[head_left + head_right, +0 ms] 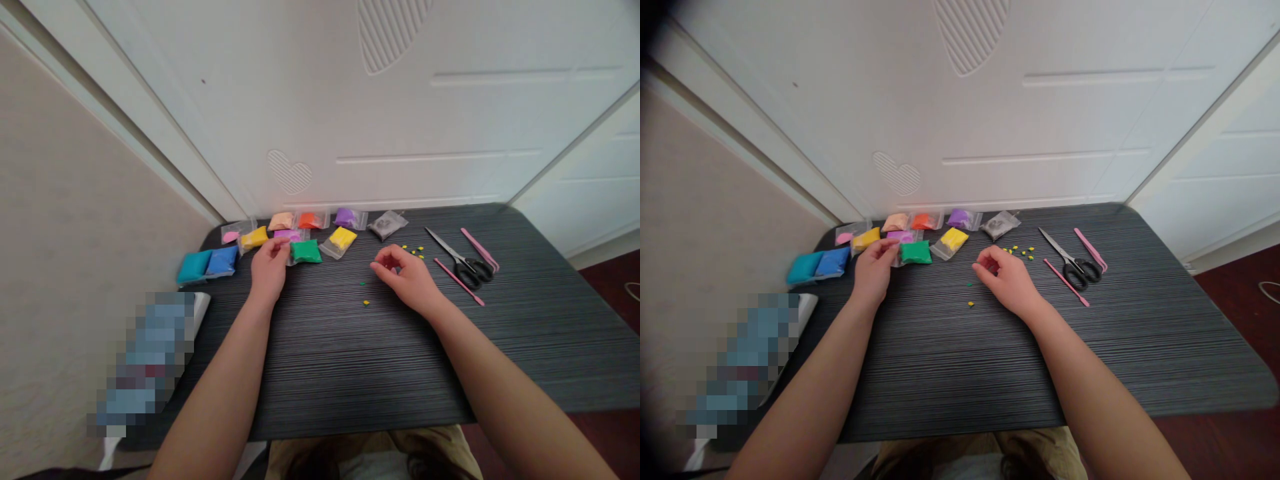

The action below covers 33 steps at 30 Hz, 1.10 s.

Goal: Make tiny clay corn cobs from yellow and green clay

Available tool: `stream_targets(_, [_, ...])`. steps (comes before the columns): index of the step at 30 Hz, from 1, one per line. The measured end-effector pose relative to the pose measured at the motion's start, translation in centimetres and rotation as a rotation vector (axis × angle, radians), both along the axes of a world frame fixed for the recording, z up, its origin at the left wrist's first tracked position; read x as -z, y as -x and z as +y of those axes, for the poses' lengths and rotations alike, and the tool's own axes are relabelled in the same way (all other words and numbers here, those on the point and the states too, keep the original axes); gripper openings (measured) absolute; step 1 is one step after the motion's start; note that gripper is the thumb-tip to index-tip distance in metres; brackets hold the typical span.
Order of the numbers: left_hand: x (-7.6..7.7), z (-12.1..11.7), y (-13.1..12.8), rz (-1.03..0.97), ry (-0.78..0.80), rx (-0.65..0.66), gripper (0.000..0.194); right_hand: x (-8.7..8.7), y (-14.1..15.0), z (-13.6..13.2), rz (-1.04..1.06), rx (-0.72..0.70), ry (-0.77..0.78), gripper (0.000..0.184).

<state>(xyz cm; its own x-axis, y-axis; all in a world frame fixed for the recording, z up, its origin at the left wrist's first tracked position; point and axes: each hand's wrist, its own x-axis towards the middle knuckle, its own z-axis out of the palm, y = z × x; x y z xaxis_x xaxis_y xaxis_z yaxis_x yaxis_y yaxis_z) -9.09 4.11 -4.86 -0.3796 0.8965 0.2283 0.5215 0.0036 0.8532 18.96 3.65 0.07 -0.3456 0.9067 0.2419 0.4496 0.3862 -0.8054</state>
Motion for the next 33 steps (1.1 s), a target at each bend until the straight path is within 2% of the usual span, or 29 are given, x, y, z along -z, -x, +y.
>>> stream_targets(12, [-0.3, -0.1, -0.2, -0.045, 0.009, -0.019, 0.028, -0.5, 0.1, -0.1, -0.035, -0.003, -0.055, 0.022])
stream_targets(25, [-0.4, -0.1, -0.2, -0.029, 0.008, -0.003, 0.028, 0.3, -0.1, 0.2, -0.016, -0.005, -0.045, 0.018])
stream_targets(33, [-0.6, -0.1, -0.3, -0.056, 0.012, -0.019, 0.027, 0.7, -0.1, 0.3, 0.040, 0.009, 0.036, 0.020])
